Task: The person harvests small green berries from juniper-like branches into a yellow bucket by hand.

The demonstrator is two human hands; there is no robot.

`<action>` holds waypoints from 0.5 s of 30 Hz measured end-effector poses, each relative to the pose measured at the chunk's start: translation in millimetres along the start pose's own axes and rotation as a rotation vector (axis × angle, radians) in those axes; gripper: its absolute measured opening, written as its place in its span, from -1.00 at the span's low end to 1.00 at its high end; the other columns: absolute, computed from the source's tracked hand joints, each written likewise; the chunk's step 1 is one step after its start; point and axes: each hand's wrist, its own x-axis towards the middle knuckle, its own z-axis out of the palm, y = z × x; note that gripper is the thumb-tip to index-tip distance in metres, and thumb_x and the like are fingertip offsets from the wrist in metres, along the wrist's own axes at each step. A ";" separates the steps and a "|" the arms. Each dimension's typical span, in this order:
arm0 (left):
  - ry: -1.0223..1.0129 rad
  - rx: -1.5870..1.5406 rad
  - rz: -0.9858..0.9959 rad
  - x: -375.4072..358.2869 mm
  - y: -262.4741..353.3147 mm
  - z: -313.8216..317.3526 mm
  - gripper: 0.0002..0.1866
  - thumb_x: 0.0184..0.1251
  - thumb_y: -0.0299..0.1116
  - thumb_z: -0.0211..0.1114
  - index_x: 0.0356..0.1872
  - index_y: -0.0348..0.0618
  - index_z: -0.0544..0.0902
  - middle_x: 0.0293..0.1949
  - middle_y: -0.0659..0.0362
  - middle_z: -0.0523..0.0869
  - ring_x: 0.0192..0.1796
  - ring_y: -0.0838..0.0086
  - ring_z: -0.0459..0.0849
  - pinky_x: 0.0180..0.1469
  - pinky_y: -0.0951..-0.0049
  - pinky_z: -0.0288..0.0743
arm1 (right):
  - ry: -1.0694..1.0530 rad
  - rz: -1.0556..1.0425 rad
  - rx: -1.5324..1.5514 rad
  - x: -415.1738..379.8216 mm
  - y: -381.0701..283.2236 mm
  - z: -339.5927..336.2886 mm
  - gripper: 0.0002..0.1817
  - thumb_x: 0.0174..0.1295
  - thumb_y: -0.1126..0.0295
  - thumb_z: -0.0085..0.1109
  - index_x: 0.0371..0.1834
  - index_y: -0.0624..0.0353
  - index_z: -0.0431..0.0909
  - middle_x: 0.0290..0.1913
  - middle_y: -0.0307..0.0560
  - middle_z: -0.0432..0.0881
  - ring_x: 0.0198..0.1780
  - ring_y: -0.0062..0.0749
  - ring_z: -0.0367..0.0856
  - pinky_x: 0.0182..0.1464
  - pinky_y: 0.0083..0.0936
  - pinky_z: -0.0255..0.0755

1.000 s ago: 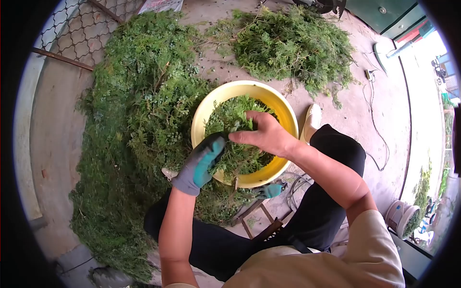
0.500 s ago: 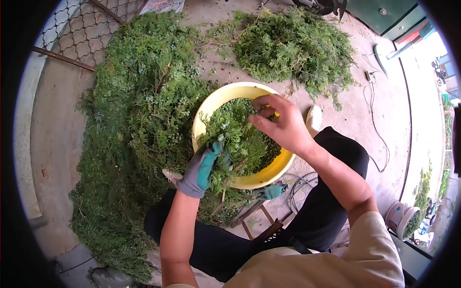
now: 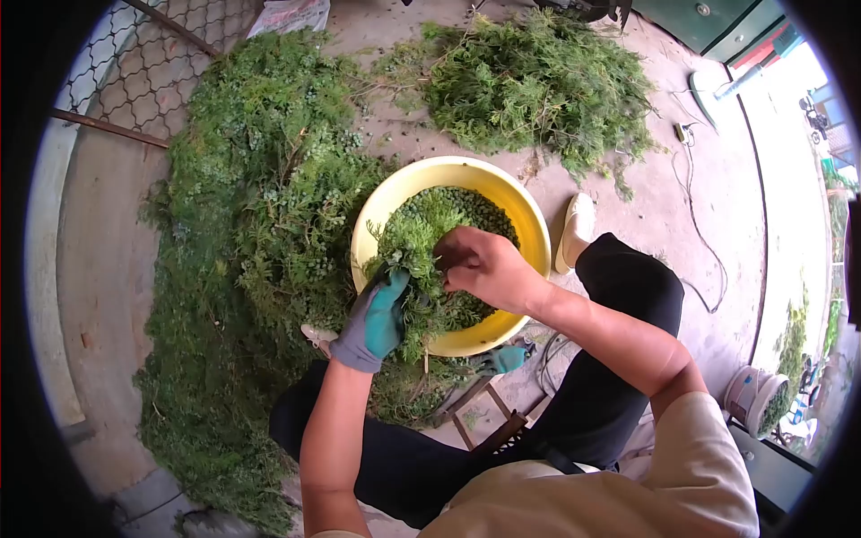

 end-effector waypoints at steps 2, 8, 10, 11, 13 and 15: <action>-0.001 -0.015 0.000 1.8 -2.0 6.5 -0.55 0.41 -0.09 0.14 0.17 -0.16 0.45 -0.02 0.23 0.57 -0.07 0.52 0.55 0.01 0.42 0.48 | -0.039 0.011 0.005 -1.7 -1.3 1.0 -0.67 0.04 0.49 0.20 -0.08 0.33 0.49 -0.30 -0.01 0.63 -0.26 -0.40 0.63 -0.13 -0.46 0.51; 0.067 -0.010 0.047 5.3 -13.1 -2.8 -0.52 0.41 -0.09 0.12 0.20 -0.20 0.43 0.07 0.18 0.57 0.05 0.47 0.55 0.09 0.39 0.48 | -0.113 -0.017 -0.076 -5.7 -22.4 5.1 -0.67 0.05 0.44 0.26 -0.12 0.34 0.49 -0.36 -0.01 0.59 -0.30 -0.41 0.59 -0.15 -0.46 0.50; 0.107 0.037 0.090 6.2 -21.7 -10.7 -0.53 0.40 -0.12 0.13 0.20 -0.21 0.43 0.07 0.18 0.58 0.06 0.48 0.56 0.11 0.40 0.48 | -0.071 -0.053 -0.136 -5.7 -19.6 10.3 -0.68 0.06 0.42 0.27 -0.16 0.35 0.49 -0.38 0.03 0.59 -0.31 -0.37 0.60 -0.17 -0.44 0.49; 0.087 0.003 0.078 6.5 -22.9 -8.5 -0.54 0.39 -0.16 0.16 0.20 -0.21 0.43 0.04 0.18 0.59 0.04 0.48 0.58 0.10 0.41 0.48 | -0.015 -0.040 -0.235 -4.9 -15.3 12.0 -0.69 0.06 0.39 0.28 -0.20 0.36 0.48 -0.39 0.09 0.58 -0.31 -0.33 0.62 -0.18 -0.41 0.49; 0.065 -0.033 0.062 6.9 -26.0 -8.5 -0.55 0.37 -0.19 0.18 0.19 -0.21 0.44 0.02 0.18 0.60 0.02 0.48 0.59 0.09 0.43 0.48 | 0.042 -0.023 -0.333 -6.0 -13.4 11.7 -0.69 0.07 0.36 0.28 -0.24 0.37 0.47 -0.40 0.15 0.57 -0.31 -0.28 0.63 -0.20 -0.39 0.48; 0.120 -0.055 0.032 8.7 -27.9 -14.6 -0.54 0.34 -0.23 0.23 0.18 -0.21 0.45 -0.02 0.19 0.62 -0.03 0.48 0.62 0.04 0.44 0.51 | -0.003 -0.080 -0.586 -3.1 -24.3 9.2 -0.67 0.08 0.32 0.27 -0.29 0.39 0.44 -0.37 0.29 0.55 -0.30 -0.22 0.66 -0.25 -0.37 0.50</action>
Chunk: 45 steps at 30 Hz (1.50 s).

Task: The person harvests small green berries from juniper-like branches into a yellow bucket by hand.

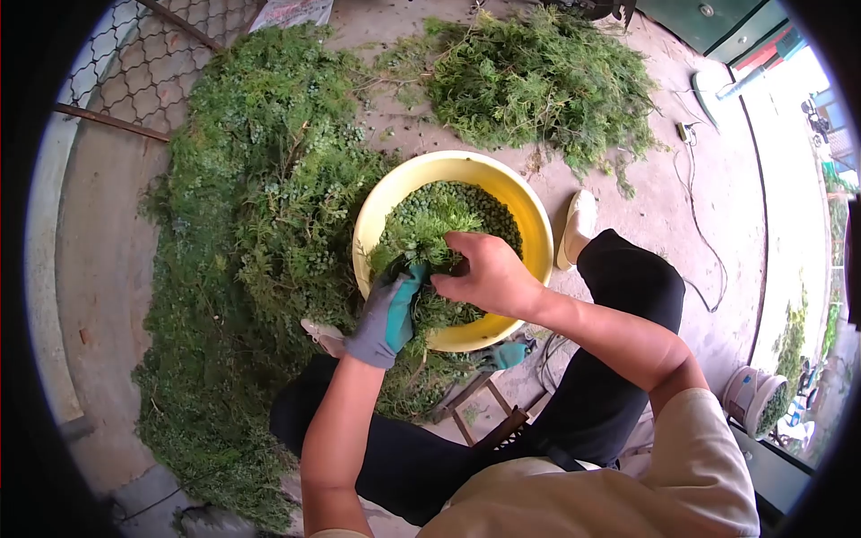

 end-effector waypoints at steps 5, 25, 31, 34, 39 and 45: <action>-0.018 -0.029 0.009 -1.1 6.0 8.2 -0.56 0.36 -0.18 0.21 0.17 -0.18 0.46 -0.03 0.20 0.62 -0.08 0.50 0.62 -0.07 0.45 0.54 | -0.220 0.338 0.537 5.2 0.7 -9.7 -0.73 0.08 0.44 0.25 -0.28 0.44 0.45 -0.29 0.17 0.63 -0.33 -0.31 0.70 -0.32 -0.50 0.59; 0.063 0.042 -0.013 -15.0 32.7 3.4 -0.53 0.37 -0.12 0.16 0.21 -0.11 0.44 0.01 0.28 0.58 -0.06 0.55 0.57 -0.08 0.46 0.53 | -0.303 0.381 1.049 8.8 3.2 -7.5 -0.75 0.18 0.40 0.22 -0.15 0.31 0.47 -0.24 -0.09 0.57 -0.26 -0.43 0.64 -0.32 -0.65 0.58; 0.011 -0.002 0.027 -11.3 21.5 10.5 -0.56 0.32 -0.25 0.27 0.18 -0.12 0.48 -0.04 0.28 0.63 -0.06 0.56 0.61 0.01 0.47 0.49 | -0.099 0.038 0.124 1.4 -1.8 3.0 -0.49 -0.05 0.22 0.43 -0.25 0.43 0.42 -0.35 0.32 0.52 -0.26 0.11 0.56 -0.14 -0.20 0.42; -0.034 0.002 0.031 -7.4 19.8 10.3 -0.59 0.28 -0.33 0.32 0.14 -0.13 0.52 -0.04 0.28 0.65 -0.05 0.58 0.62 0.01 0.49 0.50 | -0.001 0.010 0.122 0.3 3.0 10.2 -0.53 -0.02 0.22 0.38 -0.35 0.41 0.38 -0.36 0.33 0.53 -0.28 0.14 0.55 -0.17 -0.18 0.41; -0.049 -0.047 0.037 -8.4 13.5 7.3 -0.65 0.28 -0.33 0.33 0.07 -0.13 0.57 -0.07 0.28 0.66 -0.12 0.60 0.62 -0.09 0.57 0.50 | -0.167 0.152 0.370 2.3 11.8 2.6 -0.67 0.10 0.33 0.30 -0.35 0.35 0.38 -0.47 0.04 0.57 -0.52 -0.33 0.50 -0.45 -0.42 0.37; -0.039 0.055 0.055 -8.9 16.3 17.7 -0.67 0.28 -0.30 0.33 0.03 -0.16 0.57 -0.11 0.26 0.66 -0.14 0.60 0.62 -0.09 0.56 0.51 | -0.296 0.472 0.718 1.9 4.4 -18.8 -0.79 0.11 0.44 0.25 -0.36 0.29 0.40 -0.53 -0.18 0.55 -0.64 -0.72 0.33 -0.69 -0.71 0.15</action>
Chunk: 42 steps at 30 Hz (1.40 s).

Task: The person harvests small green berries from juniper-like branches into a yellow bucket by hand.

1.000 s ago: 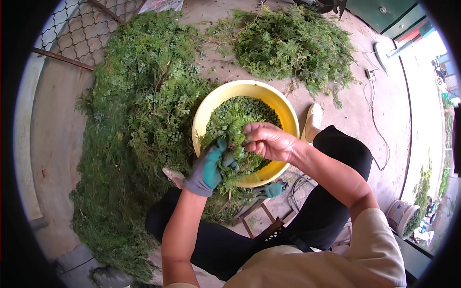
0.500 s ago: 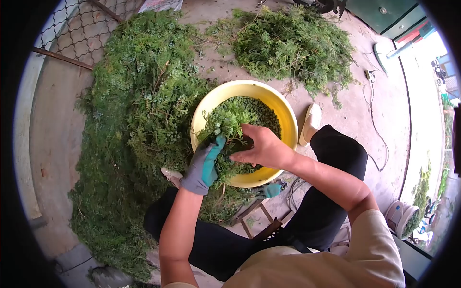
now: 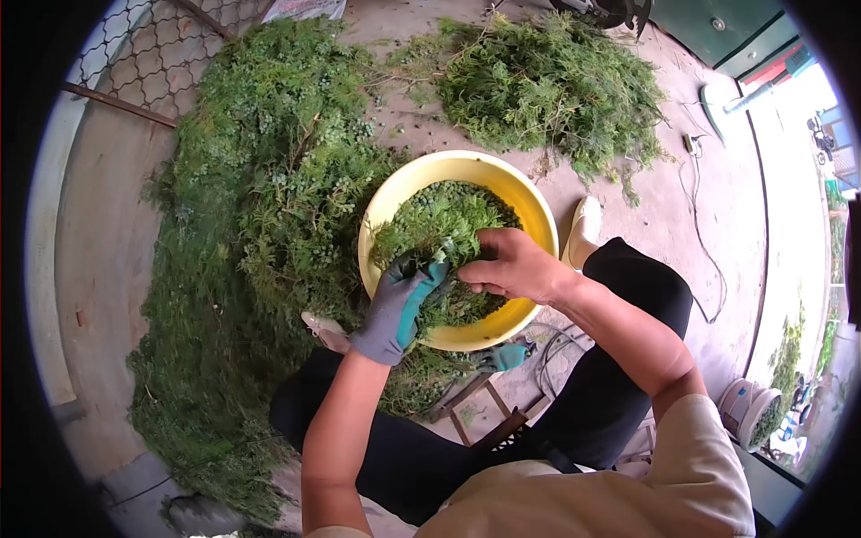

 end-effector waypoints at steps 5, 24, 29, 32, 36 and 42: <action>0.055 -0.008 -0.014 9.2 -5.5 -2.9 -0.67 0.27 -0.29 0.31 0.02 -0.14 0.57 -0.18 0.29 0.66 -0.21 0.60 0.61 -0.19 0.58 0.47 | 0.032 0.063 0.178 -2.6 -8.1 -3.4 -0.77 0.07 0.44 0.26 -0.28 0.24 0.42 -0.53 -0.25 0.51 -0.67 -0.76 0.26 -0.71 -0.74 0.04; 0.266 -0.071 0.041 11.1 8.3 -43.2 -0.73 0.26 -0.50 0.23 -0.01 -0.21 0.58 -0.19 0.23 0.68 -0.16 0.58 0.63 -0.09 0.62 0.51 | 0.023 -0.239 0.683 -18.9 -15.7 -6.1 -0.88 0.18 0.51 -0.07 -0.23 0.22 0.42 -0.66 -0.27 0.32 -0.72 -0.68 0.09 -0.73 -0.69 -0.12; 0.223 -0.149 -0.019 11.5 1.7 -48.2 -0.73 0.27 -0.54 0.21 0.00 -0.26 0.56 -0.17 0.18 0.67 -0.11 0.49 0.64 0.00 0.53 0.53 | 0.369 -0.232 -0.132 -6.0 -19.0 -28.4 -0.84 0.24 0.45 0.04 -0.17 0.22 0.54 -0.36 -0.13 0.57 -0.47 -0.50 0.58 -0.50 -0.65 0.43; 0.146 -0.087 0.021 12.6 -1.6 -46.9 -0.75 0.29 -0.54 0.21 -0.02 -0.27 0.58 -0.16 0.17 0.67 -0.12 0.52 0.64 -0.01 0.56 0.52 | 0.822 -0.904 -1.413 3.3 -8.8 -24.8 -0.79 0.17 0.42 0.19 -0.14 0.23 0.58 -0.28 -0.07 0.59 -0.32 -0.35 0.67 -0.31 -0.55 0.56; 0.211 0.064 0.020 16.2 -7.0 -31.1 -0.77 0.29 -0.53 0.22 -0.04 -0.27 0.58 -0.17 0.20 0.67 -0.19 0.58 0.63 -0.10 0.60 0.52 | 0.340 -0.724 -0.507 -2.3 -4.6 4.9 -0.71 0.05 0.42 0.31 -0.14 0.24 0.57 -0.19 0.02 0.58 -0.27 -0.24 0.66 -0.23 -0.43 0.57; 0.153 0.244 -0.026 14.0 -9.7 -16.5 -0.78 0.29 -0.52 0.21 -0.05 -0.29 0.58 -0.21 0.24 0.67 -0.25 0.63 0.58 -0.19 0.60 0.49 | 0.359 -0.755 -0.762 5.5 -0.1 21.1 -0.56 -0.05 0.41 0.37 -0.05 0.19 0.51 -0.26 0.08 0.56 -0.23 0.05 0.58 -0.10 -0.25 0.50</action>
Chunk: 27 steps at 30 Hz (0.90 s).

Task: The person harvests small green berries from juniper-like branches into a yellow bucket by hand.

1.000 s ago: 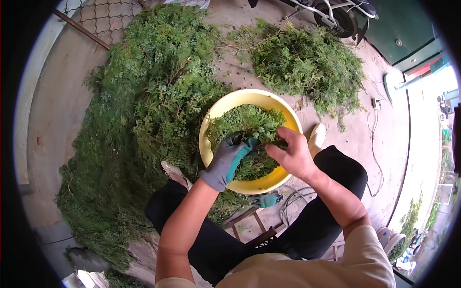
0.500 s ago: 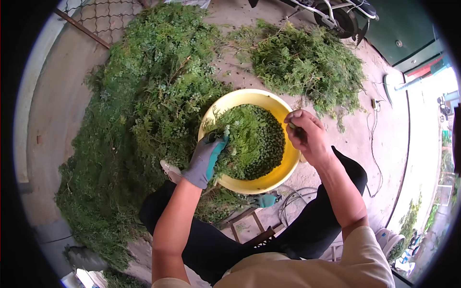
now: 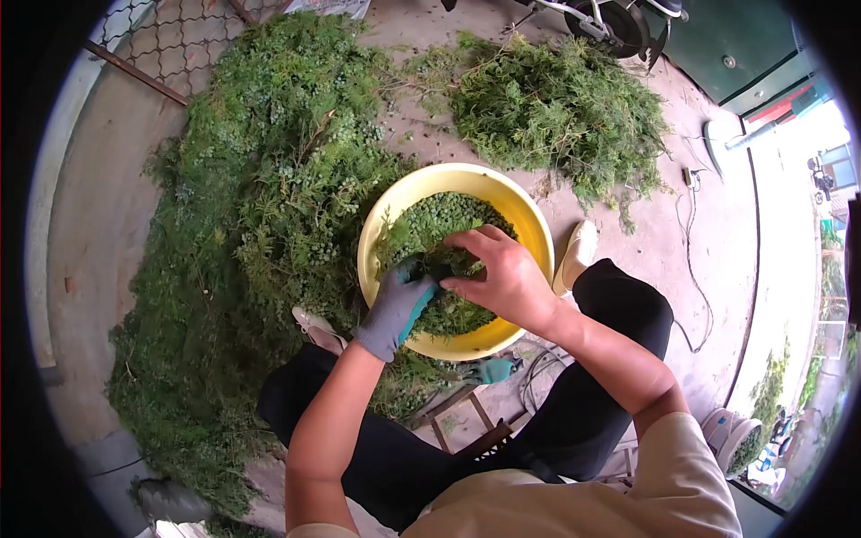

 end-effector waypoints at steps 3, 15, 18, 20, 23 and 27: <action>-0.081 0.032 0.061 -4.7 3.8 0.4 -0.76 0.30 -0.48 0.20 -0.03 -0.29 0.57 -0.18 0.25 0.66 -0.21 0.64 0.56 -0.12 0.59 0.48 | -0.058 0.073 -0.002 1.7 7.1 4.1 -0.60 -0.05 0.44 0.35 -0.10 0.20 0.51 -0.25 0.08 0.56 -0.23 0.01 0.59 -0.12 -0.26 0.50; -0.231 -0.380 -0.016 -16.0 10.9 -12.7 -0.70 0.34 -0.38 0.21 0.06 -0.19 0.57 -0.06 0.24 0.67 -0.06 0.61 0.63 0.02 0.58 0.50 | -0.099 0.516 0.571 3.5 10.8 -14.7 -0.76 -0.01 0.58 0.20 -0.21 0.25 0.61 -0.43 -0.08 0.63 -0.47 -0.43 0.62 -0.36 -0.48 0.52; -0.072 -0.328 -0.019 -5.6 -2.7 -38.8 -0.71 0.31 -0.41 0.21 0.03 -0.21 0.59 -0.18 0.23 0.71 -0.22 0.52 0.69 -0.13 0.54 0.60 | 0.240 0.229 0.155 10.0 22.8 -41.0 -0.88 0.19 0.51 0.15 -0.25 0.32 0.59 -0.45 -0.22 0.61 -0.42 -0.64 0.60 -0.43 -0.68 0.52; -0.147 -0.309 -0.017 -2.9 -4.1 -50.0 -0.69 0.31 -0.39 0.21 0.06 -0.22 0.57 -0.13 0.21 0.69 -0.18 0.50 0.68 -0.10 0.51 0.59 | 0.197 0.394 0.736 11.6 14.3 -53.6 -0.87 0.25 0.45 0.16 -0.22 0.29 0.54 -0.41 -0.17 0.62 -0.43 -0.60 0.59 -0.50 -0.73 0.47; -0.182 -0.364 -0.063 -10.9 1.1 -33.6 -0.63 0.33 -0.36 0.19 0.13 -0.24 0.52 -0.02 0.18 0.65 -0.06 0.46 0.65 0.00 0.46 0.56 | -0.088 0.568 1.223 5.0 -1.0 -51.9 -0.89 0.26 0.46 0.15 -0.23 0.27 0.53 -0.35 -0.14 0.62 -0.48 -0.65 0.53 -0.59 -0.77 0.35; -0.110 -0.281 -0.007 -7.9 -3.8 -23.5 -0.55 0.37 -0.29 0.12 0.22 -0.28 0.43 0.14 0.14 0.56 0.15 0.44 0.54 0.21 0.40 0.44 | -0.576 0.666 0.973 -1.9 -8.5 -25.5 -0.81 0.22 0.36 0.26 -0.34 0.26 0.52 -0.43 -0.15 0.59 -0.53 -0.64 0.43 -0.63 -0.70 0.20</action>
